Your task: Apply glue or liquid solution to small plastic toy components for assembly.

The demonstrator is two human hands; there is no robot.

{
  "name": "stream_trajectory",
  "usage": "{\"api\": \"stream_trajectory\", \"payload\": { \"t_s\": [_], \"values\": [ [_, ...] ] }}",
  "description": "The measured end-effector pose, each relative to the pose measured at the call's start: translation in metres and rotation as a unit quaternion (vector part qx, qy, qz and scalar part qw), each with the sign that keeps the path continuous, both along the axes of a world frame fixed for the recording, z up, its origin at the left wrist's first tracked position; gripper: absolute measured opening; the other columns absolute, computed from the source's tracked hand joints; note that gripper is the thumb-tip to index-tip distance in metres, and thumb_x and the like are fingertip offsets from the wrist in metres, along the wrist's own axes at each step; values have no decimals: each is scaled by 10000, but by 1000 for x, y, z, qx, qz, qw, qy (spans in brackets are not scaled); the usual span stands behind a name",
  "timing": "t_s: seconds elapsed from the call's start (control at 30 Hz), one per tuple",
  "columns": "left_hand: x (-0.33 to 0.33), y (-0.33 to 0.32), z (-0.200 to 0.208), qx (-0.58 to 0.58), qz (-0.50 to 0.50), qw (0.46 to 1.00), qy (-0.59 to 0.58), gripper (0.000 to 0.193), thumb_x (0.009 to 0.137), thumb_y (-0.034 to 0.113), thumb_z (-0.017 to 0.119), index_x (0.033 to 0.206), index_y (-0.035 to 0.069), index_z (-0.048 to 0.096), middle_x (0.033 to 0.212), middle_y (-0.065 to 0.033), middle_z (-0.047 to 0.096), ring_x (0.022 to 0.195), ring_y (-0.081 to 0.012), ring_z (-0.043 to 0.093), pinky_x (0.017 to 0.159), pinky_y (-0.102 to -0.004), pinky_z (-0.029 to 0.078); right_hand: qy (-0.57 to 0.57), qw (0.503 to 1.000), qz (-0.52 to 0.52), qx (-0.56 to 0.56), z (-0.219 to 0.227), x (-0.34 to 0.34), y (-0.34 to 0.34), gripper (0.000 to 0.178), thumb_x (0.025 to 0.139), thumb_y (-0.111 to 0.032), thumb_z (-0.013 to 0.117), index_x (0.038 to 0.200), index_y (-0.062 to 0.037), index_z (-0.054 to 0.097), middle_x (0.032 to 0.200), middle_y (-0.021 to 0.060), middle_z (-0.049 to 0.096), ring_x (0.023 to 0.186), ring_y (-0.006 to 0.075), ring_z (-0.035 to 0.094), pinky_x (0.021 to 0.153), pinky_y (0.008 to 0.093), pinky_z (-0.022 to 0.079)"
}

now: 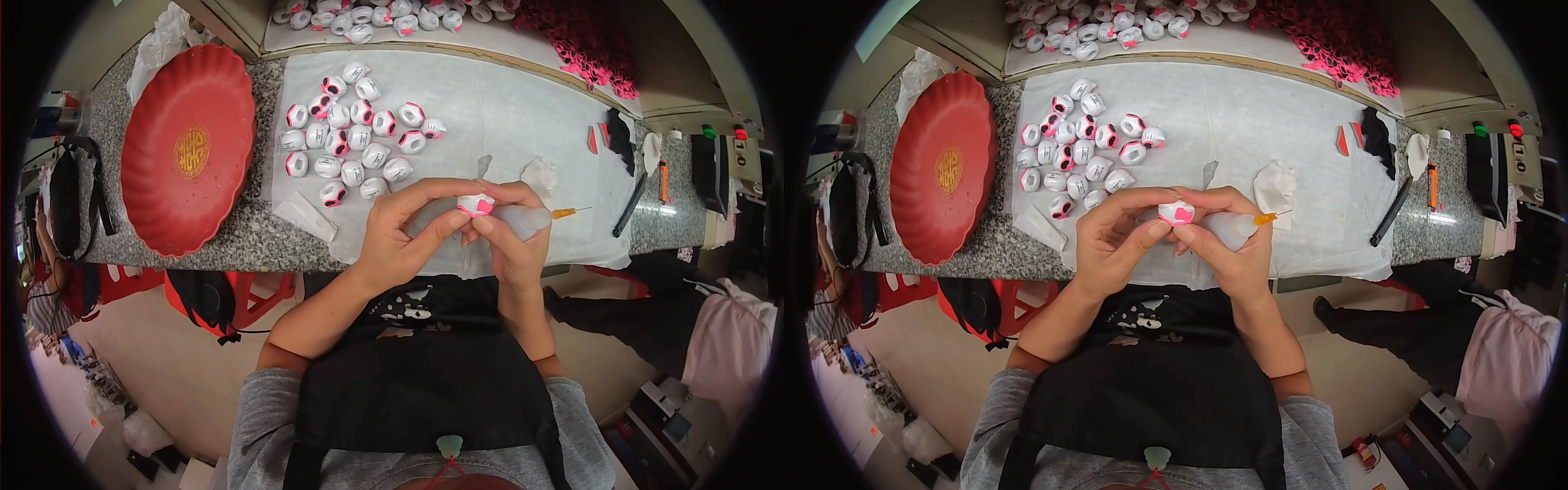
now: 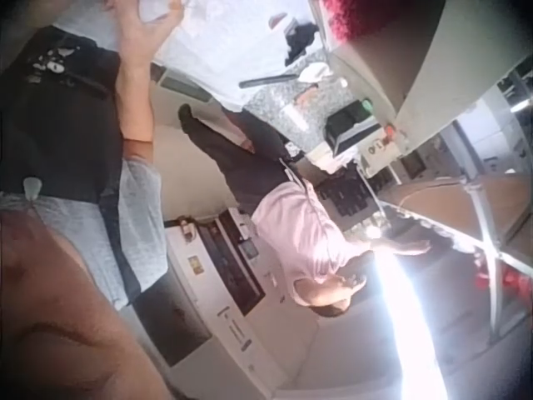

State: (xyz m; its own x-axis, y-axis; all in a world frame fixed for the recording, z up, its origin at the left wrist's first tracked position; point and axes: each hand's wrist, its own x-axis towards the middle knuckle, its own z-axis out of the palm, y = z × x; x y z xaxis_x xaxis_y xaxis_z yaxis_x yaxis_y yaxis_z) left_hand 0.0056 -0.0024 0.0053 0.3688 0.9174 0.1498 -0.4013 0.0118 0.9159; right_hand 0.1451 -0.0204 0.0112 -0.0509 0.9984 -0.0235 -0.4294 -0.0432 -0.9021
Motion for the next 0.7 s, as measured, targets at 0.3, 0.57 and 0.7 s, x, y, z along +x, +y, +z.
{"api": "stream_trajectory", "payload": {
  "t_s": [0.3, 0.57, 0.7],
  "values": [
    [1, 2, -2, -53, 1, 997, -57, 218, 754, -4, 514, 966, -43, 486, 936, -128, 536, 847, -153, 523, 711, -258, 435, 7, 1000, 3, -14, 3, -3, 3, 253, 684, 36, 563, 929, 45, 499, 732, 115, 553, 586, 136, 537, 493, 233, 452],
    [-2, 5, -3, -17, -33, 992, -119, 190, 754, -27, 506, 940, -61, 488, 970, -168, 520, 694, -159, 528, 589, -260, 461, 29, 999, 23, -17, 7, -2, 0, 234, 683, 26, 575, 904, 47, 503, 724, 120, 554, 589, 146, 543, 501, 244, 452],
    [-2, 3, -4, -49, -30, 992, -111, 185, 755, -27, 505, 937, -61, 491, 949, -161, 525, 690, -152, 528, 588, -253, 459, 24, 999, 21, -21, 3, -3, 2, 243, 678, 28, 583, 906, 43, 500, 713, 121, 552, 588, 149, 543, 506, 246, 455]
  ]
}}
